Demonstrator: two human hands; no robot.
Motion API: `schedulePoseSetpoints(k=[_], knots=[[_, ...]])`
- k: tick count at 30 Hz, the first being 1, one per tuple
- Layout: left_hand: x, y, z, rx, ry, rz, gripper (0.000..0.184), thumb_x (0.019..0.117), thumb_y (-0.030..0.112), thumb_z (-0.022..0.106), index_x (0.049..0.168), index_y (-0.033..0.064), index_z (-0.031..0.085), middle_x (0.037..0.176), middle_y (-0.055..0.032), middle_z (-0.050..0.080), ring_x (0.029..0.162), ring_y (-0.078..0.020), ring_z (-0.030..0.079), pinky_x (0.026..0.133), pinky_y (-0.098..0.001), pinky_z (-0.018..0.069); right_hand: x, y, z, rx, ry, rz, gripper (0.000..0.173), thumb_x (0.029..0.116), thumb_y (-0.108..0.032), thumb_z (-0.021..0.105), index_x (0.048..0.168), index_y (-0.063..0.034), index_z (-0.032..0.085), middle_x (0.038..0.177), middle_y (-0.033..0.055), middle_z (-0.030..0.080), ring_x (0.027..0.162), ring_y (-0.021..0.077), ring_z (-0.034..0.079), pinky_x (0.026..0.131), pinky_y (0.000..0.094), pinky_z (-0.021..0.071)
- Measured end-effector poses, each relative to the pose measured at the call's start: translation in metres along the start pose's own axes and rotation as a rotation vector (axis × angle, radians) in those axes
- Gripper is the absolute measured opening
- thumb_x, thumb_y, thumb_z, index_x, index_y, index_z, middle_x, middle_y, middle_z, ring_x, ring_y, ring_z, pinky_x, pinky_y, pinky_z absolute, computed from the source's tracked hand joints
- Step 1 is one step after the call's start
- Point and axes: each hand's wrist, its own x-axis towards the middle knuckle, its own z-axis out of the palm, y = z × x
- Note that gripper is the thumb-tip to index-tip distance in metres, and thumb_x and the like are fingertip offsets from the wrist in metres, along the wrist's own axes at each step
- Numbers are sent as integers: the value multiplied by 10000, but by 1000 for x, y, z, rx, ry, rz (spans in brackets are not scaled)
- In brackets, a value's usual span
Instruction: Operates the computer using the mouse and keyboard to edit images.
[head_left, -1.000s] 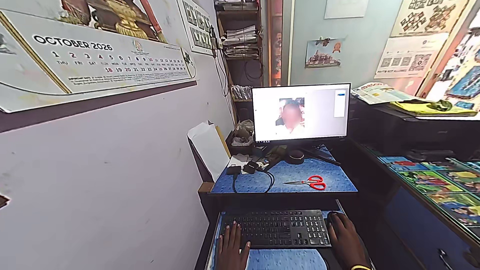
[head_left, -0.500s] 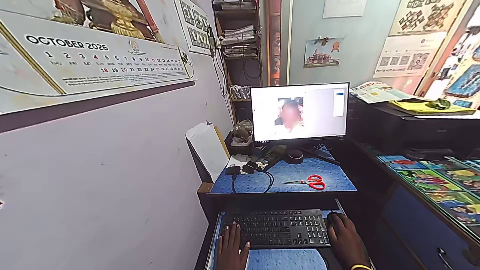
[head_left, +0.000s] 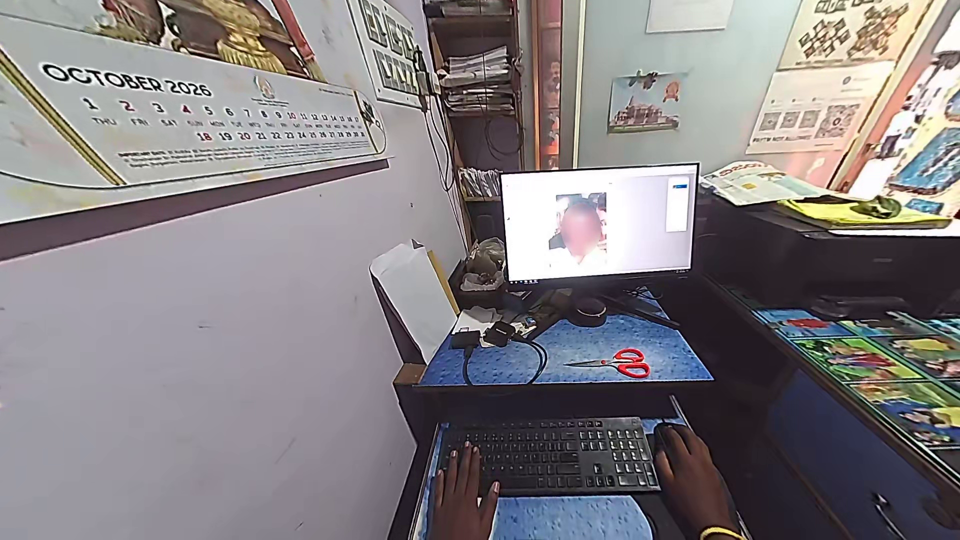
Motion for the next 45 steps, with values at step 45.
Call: schedulePoseSetpoints(k=[45], knots=[[1,8,-19,-19,-76,9,755,1048,556,336,1590,31,325,1676,-154,269,1554,-396,209,1236,-624,129,2,-2,-7,0,-41,26,423,939,-327,512,1281,-158,695,1411,98,611,1314,304,574,1058,485,499]])
